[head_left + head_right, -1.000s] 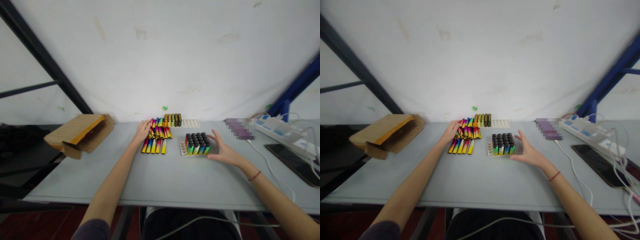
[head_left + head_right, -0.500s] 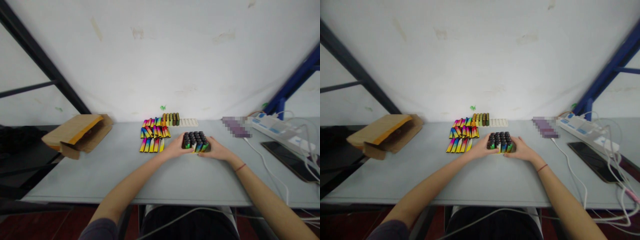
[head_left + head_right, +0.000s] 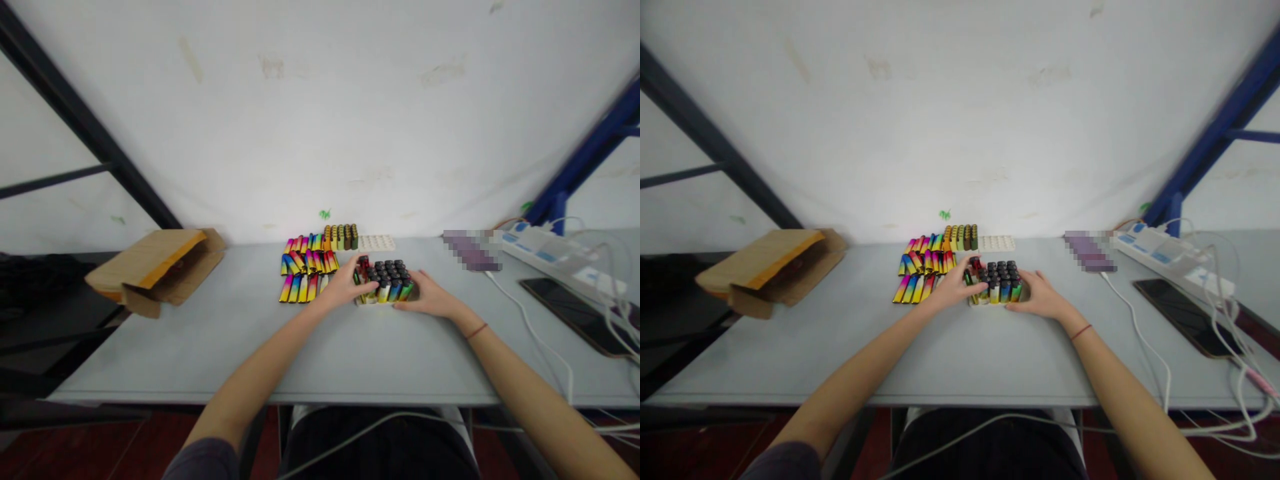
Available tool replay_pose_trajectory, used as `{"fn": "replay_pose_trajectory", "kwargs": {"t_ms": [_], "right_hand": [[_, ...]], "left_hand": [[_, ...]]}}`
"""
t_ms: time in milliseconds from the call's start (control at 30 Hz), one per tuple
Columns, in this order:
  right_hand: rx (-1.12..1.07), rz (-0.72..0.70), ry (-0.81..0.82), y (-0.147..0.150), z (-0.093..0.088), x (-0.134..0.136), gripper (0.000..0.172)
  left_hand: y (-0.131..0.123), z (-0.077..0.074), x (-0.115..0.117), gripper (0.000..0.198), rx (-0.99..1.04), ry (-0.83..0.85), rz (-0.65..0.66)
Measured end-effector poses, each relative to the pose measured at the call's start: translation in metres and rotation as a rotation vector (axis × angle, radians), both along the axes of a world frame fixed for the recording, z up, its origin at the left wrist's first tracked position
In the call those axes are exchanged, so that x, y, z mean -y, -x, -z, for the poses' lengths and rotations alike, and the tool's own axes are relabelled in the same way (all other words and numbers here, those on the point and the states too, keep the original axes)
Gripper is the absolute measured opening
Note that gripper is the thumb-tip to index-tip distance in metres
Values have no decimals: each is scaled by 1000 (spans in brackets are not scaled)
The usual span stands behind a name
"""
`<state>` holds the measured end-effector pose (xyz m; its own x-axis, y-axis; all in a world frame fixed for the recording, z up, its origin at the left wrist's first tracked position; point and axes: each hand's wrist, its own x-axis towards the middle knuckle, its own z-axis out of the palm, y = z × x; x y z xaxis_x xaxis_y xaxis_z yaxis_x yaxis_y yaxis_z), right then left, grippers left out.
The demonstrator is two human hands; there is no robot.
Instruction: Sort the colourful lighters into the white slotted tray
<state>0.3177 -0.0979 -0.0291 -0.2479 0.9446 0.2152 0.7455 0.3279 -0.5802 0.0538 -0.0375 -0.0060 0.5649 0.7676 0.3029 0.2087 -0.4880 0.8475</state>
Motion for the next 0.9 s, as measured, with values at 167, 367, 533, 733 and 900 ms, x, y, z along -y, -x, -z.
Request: {"fn": "replay_pose_trajectory", "kwargs": {"t_ms": [167,367,533,733,900], "right_hand": [[-2,-7,-31,1,-2,1,74],[-6,18,3,0,-3,1,73],[-3,30,2,0,-2,0,70],[-12,33,-21,-2,6,-3,71],[-5,30,-23,-2,7,-4,67]], "left_hand": [[0,-1,0,68,-96,-15,-15],[-7,6,2,53,2,0,-73],[-10,10,3,27,158,16,-138],[-8,5,6,29,143,38,-74],[-11,2,10,30,125,87,-171]]}}
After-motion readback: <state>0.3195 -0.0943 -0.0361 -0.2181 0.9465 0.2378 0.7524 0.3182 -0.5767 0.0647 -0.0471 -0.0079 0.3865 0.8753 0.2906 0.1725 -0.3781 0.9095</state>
